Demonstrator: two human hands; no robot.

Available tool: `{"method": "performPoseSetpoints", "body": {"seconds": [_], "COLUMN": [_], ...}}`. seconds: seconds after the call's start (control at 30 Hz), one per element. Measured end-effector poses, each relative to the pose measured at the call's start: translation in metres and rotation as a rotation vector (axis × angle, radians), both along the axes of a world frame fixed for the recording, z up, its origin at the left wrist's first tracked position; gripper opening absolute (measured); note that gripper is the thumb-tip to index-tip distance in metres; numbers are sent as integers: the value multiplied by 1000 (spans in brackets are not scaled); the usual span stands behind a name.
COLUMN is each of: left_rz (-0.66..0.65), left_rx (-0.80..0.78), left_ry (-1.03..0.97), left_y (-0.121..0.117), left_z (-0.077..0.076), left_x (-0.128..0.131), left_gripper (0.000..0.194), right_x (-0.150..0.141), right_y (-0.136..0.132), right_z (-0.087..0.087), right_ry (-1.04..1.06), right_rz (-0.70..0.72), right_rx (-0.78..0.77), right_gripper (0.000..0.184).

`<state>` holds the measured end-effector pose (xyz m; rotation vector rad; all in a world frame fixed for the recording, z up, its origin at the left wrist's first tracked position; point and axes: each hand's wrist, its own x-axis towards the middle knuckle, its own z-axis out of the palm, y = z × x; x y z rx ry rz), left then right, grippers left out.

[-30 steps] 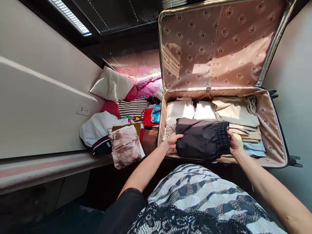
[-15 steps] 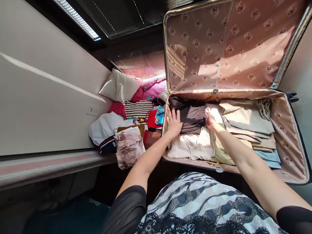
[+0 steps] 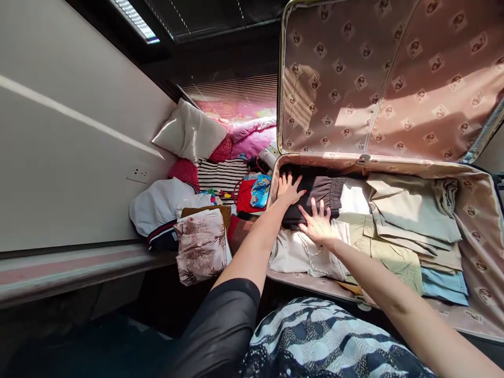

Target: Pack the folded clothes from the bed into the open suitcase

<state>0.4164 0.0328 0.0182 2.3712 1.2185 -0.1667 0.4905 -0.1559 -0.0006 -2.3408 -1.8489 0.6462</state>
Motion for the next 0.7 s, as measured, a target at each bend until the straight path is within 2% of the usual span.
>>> {"method": "performPoseSetpoints", "body": {"seconds": [0.1,0.2,0.33,0.4,0.47,0.57,0.63,0.7], "left_rz": [41,87,177,219,196,75,17,39], "left_rx": [-60,-86,-105,-122,-149,-130,-114,-119], "left_ry": [-37,-166,-265,-236,-242,-387,-471,-497], "left_y": [9,8,-12,-32,-63,-121,-157,-183], "left_z": [-24,-30,-17,-7,6,32,51,69], "left_x": [2,5,17,20,12,-29,-75,-129], "left_gripper": [81,80,69,68,69,62,55,50], "right_x": [-4,1,7,9,11,14,16,17], "right_y": [-2,-2,-2,-1,0,0,1,4], "right_z": [-23,-33,-33,-32,-31,-29,-27,-24], "right_ry": [-31,37,37,3,-15,-27,-61,-106], "right_rz": [-19,-44,-38,-32,-28,4,18,13], "right_rx": [-13,25,50,24,-8,-29,-41,-78], "right_gripper": [77,75,75,78,84,82,76,75]}}
